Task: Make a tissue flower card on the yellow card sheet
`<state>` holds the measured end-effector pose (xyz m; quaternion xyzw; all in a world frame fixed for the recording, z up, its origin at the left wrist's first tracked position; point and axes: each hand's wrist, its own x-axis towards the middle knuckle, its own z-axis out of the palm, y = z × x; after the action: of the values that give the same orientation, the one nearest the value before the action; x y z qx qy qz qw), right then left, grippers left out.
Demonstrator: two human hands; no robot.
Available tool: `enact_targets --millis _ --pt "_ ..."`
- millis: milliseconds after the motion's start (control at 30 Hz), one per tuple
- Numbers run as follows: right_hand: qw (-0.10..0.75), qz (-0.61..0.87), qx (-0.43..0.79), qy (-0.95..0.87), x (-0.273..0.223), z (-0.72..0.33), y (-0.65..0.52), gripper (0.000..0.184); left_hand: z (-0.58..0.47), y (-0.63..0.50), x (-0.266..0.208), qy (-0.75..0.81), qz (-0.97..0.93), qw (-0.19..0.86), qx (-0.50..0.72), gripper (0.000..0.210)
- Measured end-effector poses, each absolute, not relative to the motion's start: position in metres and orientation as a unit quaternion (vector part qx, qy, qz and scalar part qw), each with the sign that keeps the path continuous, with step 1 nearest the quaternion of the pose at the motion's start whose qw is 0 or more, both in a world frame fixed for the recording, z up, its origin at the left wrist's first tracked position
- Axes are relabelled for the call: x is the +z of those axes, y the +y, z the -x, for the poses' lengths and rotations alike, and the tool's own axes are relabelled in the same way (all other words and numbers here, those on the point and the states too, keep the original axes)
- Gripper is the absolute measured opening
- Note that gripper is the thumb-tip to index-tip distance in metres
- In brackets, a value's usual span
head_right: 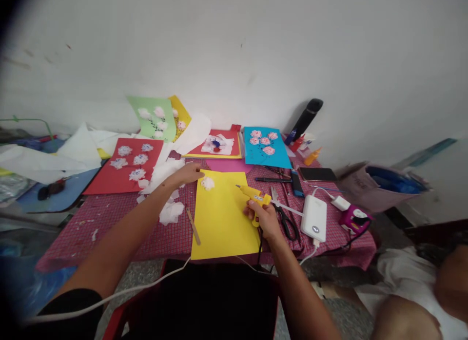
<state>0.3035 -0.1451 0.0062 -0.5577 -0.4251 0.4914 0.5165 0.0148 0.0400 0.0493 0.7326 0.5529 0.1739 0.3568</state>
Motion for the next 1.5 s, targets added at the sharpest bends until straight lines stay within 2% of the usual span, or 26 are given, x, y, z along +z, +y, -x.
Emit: enact_targets --millis 267,367,433,567,633,733,800,933,1067,1267,1400,1500 --pt "0.536 0.544 0.476 -0.436 0.008 -0.303 -0.150 0.031 -0.036 0.007 0.061 0.507 -0.608 0.507 0.339 0.017" --pt "0.532 0.548 0.472 -0.441 0.006 -0.302 -0.149 0.033 -0.039 0.006 0.061 0.499 -0.590 0.526 0.356 0.020" --pt "0.539 0.544 0.471 -0.438 0.004 -0.302 -0.148 0.033 -0.038 0.008 0.060 0.503 -0.616 0.496 0.349 0.018" --pt "0.550 0.536 0.481 -0.423 0.001 -0.303 -0.147 0.033 -0.025 0.014 0.054 0.558 -0.669 0.338 0.356 0.013" --pt "0.558 0.524 0.506 -0.397 0.002 -0.306 -0.148 0.031 -0.014 0.014 0.049 0.578 -0.663 0.300 0.370 0.021" --pt "0.571 0.507 0.544 -0.348 0.005 -0.312 -0.148 0.029 0.001 0.006 0.039 0.568 -0.668 0.272 0.396 0.034" --pt "0.573 0.510 0.554 -0.323 0.010 -0.317 -0.145 0.027 0.009 -0.004 0.029 0.548 -0.681 0.266 0.406 0.036" --pt "0.578 0.545 0.541 -0.276 0.021 -0.329 -0.131 0.024 0.017 -0.026 0.012 0.540 -0.689 0.258 0.409 0.028" --pt "0.581 0.549 0.552 -0.237 0.030 -0.340 -0.124 0.023 0.027 -0.040 0.005 0.529 -0.697 0.164 0.457 0.019" --pt "0.547 0.593 0.561 -0.184 0.031 -0.350 -0.131 0.013 0.035 -0.043 0.010 0.485 -0.729 0.104 0.472 0.016" --pt "0.506 0.590 0.588 -0.223 0.032 -0.348 -0.118 0.016 0.033 -0.044 0.009 0.475 -0.738 0.117 0.465 0.017" --pt "0.456 0.626 0.560 -0.295 0.033 -0.341 -0.100 0.021 0.034 -0.043 0.006 0.485 -0.735 0.126 0.458 0.018"
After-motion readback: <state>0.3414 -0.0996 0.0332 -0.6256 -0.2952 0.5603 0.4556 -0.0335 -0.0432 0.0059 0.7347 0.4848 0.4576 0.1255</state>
